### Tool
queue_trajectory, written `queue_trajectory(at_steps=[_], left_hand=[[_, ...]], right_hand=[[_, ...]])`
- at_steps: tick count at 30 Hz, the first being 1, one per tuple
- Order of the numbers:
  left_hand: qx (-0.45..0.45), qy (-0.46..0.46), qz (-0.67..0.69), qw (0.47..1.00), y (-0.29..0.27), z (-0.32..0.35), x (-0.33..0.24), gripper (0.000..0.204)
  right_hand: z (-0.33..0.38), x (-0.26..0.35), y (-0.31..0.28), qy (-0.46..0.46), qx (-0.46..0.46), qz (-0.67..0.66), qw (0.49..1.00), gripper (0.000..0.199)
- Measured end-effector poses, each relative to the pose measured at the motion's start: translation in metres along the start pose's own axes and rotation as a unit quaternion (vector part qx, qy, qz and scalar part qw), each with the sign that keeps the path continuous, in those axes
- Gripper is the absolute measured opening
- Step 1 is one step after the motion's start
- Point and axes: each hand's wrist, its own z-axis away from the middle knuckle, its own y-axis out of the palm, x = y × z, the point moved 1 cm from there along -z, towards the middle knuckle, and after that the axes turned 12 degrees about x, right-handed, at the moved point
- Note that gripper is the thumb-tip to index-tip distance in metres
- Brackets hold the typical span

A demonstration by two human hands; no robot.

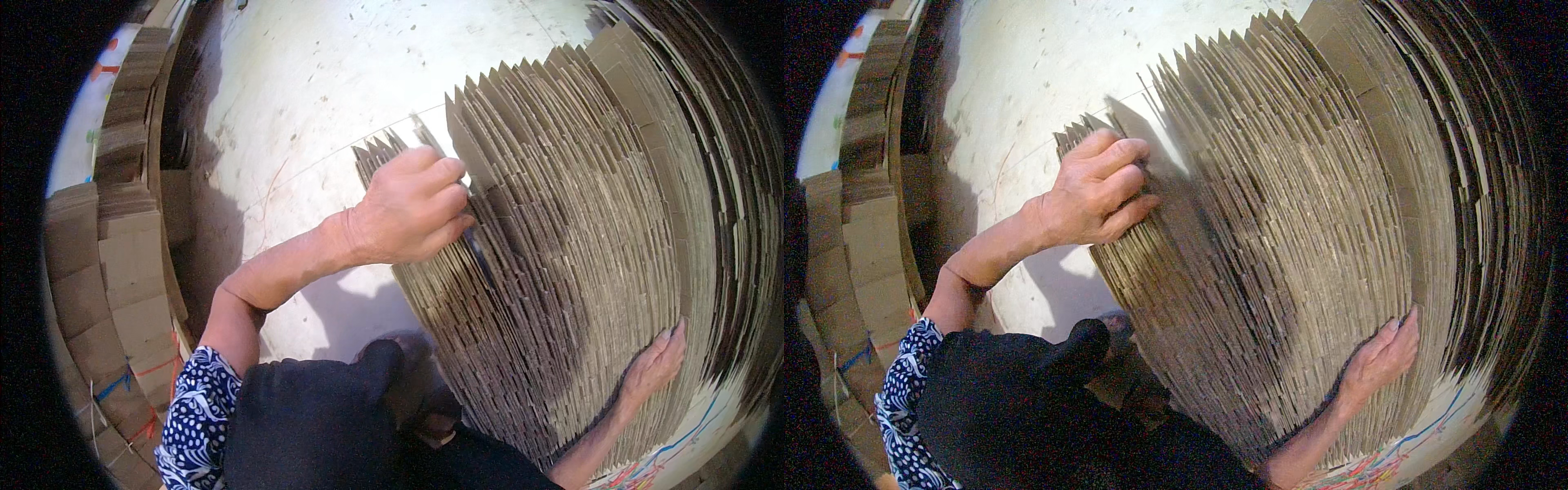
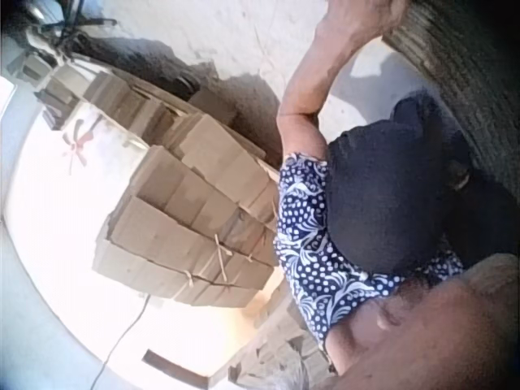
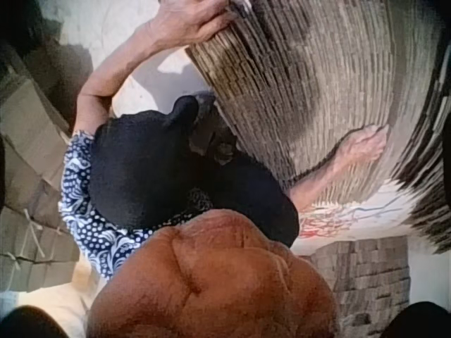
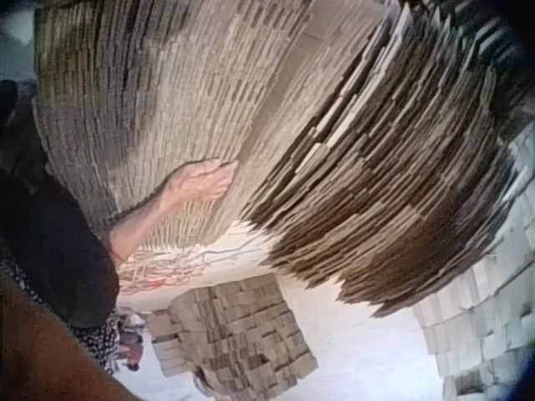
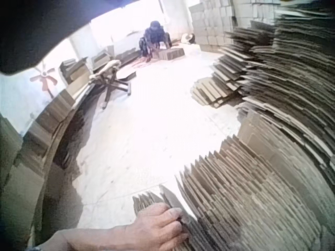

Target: The person sits on the floor and gathers flat cardboard sheets into a stack. They align the sheets, then use a red plastic tie to secure the bundle. The person repeats this process with another stack of cardboard sheets.

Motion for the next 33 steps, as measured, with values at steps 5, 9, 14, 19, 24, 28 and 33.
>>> queue_trajectory(at_steps=[5,9,14,19,24,28,33], left_hand=[[-0.017,0.021,-0.005,1.0,0.002,-0.006,0.008,0.023],[-0.024,0.011,-0.001,1.0,-0.003,-0.015,0.007,0.024],[0.003,-0.006,0.011,1.0,-0.002,-0.02,0.006,0.028],[0.018,-0.007,-0.002,1.0,-0.002,-0.021,0.009,0.027],[0.01,0.018,-0.01,1.0,-0.003,-0.023,0.014,0.028],[-0.035,0.031,0.018,0.999,-0.001,-0.034,0.016,0.029],[0.004,0.026,0.027,0.999,0.002,-0.044,0.017,0.027]], right_hand=[[0.0,-0.001,0.001,0.003,0.004,-0.007,1.0,0.043],[0.0,0.001,-0.001,-0.001,0.002,-0.002,1.0,0.044],[-0.001,0.007,-0.005,0.009,0.012,0.001,1.0,0.044],[-0.001,0.002,-0.004,0.02,0.032,-0.012,0.999,0.045],[-0.001,0.002,-0.004,0.027,0.04,-0.009,0.999,0.044],[-0.001,0.002,-0.003,0.029,0.041,-0.009,0.999,0.045],[-0.003,0.01,-0.006,0.008,0.015,-0.005,1.0,0.042]])
